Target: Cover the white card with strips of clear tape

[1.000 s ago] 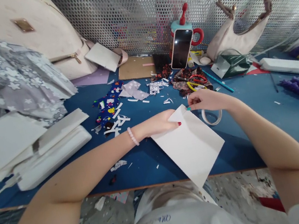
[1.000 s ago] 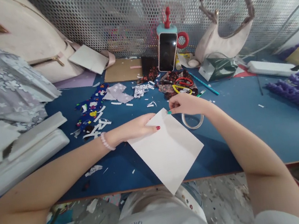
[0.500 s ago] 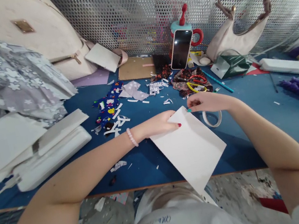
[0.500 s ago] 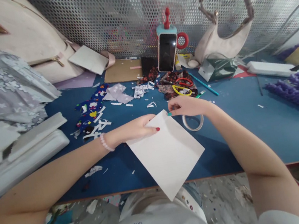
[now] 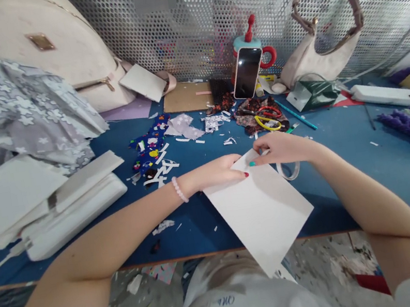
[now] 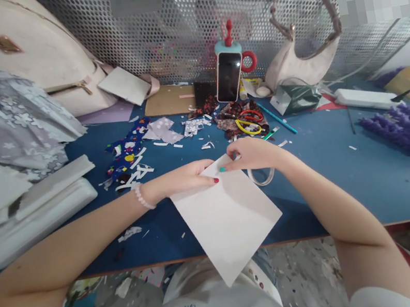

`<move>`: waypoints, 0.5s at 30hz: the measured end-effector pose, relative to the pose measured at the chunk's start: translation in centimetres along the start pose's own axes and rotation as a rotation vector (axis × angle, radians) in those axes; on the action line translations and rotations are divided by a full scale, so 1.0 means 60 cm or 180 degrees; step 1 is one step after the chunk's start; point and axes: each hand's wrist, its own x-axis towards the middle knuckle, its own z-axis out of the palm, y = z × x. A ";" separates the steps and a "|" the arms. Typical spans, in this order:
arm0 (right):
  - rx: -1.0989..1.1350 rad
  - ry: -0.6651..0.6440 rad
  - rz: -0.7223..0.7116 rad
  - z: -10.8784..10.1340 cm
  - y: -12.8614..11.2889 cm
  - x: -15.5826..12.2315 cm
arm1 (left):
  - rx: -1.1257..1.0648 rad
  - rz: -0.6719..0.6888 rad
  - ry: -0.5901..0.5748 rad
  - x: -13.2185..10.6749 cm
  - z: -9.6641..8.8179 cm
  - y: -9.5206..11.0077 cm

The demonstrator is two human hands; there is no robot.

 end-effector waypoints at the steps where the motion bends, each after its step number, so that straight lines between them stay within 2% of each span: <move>1: -0.0019 0.0004 -0.0006 0.002 -0.002 0.001 | 0.0052 0.0004 0.0022 -0.001 -0.001 0.001; 6: 0.0224 -0.0250 -0.0093 -0.001 0.004 0.003 | 0.0245 0.0057 0.0082 -0.005 -0.006 0.003; 11: 0.0546 -0.0280 -0.0188 -0.023 0.020 -0.002 | 0.0050 0.0019 -0.0212 -0.012 -0.014 0.014; 15: 0.0874 -0.0186 -0.0389 -0.042 0.016 -0.018 | -0.0040 0.0058 -0.0412 -0.031 -0.029 0.037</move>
